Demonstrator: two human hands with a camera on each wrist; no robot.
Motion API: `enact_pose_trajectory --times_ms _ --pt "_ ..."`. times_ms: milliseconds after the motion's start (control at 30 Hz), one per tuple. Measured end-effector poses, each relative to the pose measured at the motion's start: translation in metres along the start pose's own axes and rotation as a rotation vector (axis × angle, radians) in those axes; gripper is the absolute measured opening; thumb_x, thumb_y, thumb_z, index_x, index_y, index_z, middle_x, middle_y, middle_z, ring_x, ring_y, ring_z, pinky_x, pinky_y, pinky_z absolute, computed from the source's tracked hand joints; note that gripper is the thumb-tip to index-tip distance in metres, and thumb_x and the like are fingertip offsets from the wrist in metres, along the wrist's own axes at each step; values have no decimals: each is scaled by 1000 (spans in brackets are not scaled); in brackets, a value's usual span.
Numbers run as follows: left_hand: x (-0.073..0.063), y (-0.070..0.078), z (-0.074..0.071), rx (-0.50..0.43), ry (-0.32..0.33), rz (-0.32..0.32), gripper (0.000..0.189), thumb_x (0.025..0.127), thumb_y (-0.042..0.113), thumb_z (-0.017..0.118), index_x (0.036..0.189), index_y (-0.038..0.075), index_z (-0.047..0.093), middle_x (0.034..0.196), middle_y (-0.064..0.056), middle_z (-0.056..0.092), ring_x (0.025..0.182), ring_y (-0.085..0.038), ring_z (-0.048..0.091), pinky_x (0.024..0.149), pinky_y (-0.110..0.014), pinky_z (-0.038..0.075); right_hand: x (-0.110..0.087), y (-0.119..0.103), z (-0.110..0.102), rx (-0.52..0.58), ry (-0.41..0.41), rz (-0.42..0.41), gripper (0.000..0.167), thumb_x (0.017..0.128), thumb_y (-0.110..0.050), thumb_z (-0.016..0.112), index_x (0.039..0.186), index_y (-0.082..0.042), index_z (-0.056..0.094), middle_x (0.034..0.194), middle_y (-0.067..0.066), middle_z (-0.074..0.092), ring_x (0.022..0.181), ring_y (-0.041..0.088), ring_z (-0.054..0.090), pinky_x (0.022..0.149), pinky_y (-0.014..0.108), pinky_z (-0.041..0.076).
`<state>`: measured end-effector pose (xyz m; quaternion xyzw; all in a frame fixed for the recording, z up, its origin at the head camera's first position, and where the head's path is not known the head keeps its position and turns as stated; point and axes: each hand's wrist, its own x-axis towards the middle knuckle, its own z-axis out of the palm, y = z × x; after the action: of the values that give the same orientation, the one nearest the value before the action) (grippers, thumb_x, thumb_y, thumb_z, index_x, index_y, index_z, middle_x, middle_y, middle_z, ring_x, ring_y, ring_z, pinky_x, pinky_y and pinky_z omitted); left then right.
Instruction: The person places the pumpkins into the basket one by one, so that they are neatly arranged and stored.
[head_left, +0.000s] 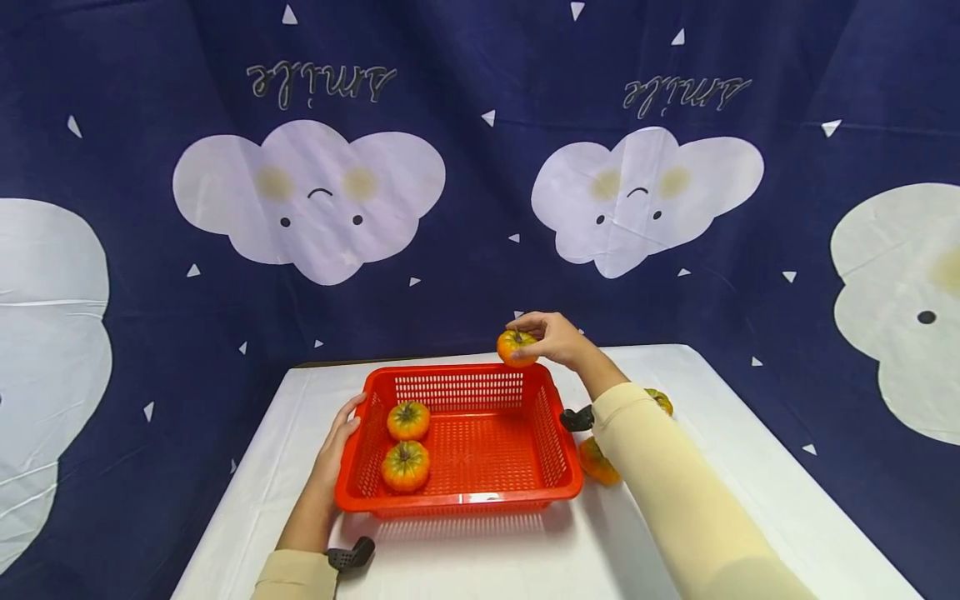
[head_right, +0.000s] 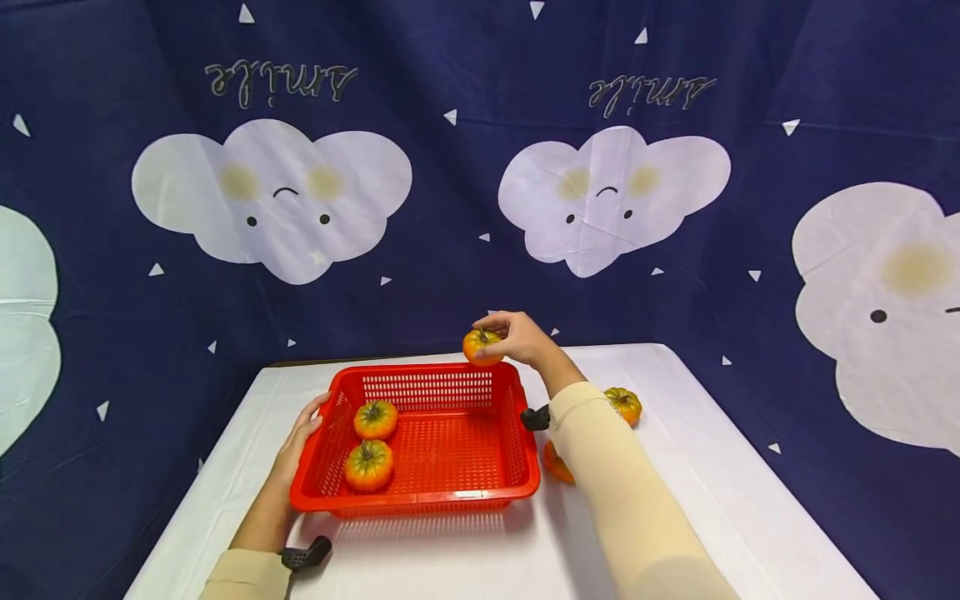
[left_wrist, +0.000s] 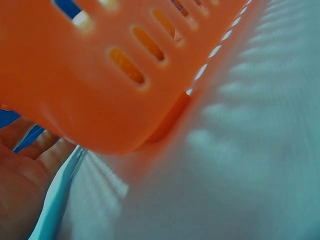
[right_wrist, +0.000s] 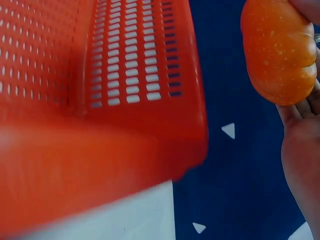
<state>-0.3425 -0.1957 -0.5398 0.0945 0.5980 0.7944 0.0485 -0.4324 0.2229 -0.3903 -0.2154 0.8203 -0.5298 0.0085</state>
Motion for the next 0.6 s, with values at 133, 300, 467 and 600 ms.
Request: enact_pose_trajectory --times_ms 133,300,467,600 --pt "1 1 1 1 4 3 52 114 32 37 165 27 27 166 -13 32 146 -38 36 109 -48 45 4 -3 11 -20 -7 -12 54 79 -5 90 129 3 71 124 14 71 107 29 69 94 33 56" --pt "2 1 1 11 8 -3 51 114 31 37 164 28 29 165 -12 33 146 -37 37 110 -48 44 7 -6 26 -15 -23 -6 52 80 -5 90 128 1 72 121 12 72 106 29 68 95 34 56" --pt "2 1 1 10 4 12 51 114 29 37 165 26 29 165 -13 34 145 -37 39 110 -46 45 11 -10 41 -22 -59 -25 51 80 -4 89 128 0 72 120 11 72 103 28 70 92 34 58" --pt "1 1 1 4 -3 16 52 114 30 37 165 25 28 165 -14 34 144 -36 40 108 -44 47 13 -11 50 -26 -95 -44 52 79 -5 89 129 1 72 120 11 72 103 28 70 91 36 58"
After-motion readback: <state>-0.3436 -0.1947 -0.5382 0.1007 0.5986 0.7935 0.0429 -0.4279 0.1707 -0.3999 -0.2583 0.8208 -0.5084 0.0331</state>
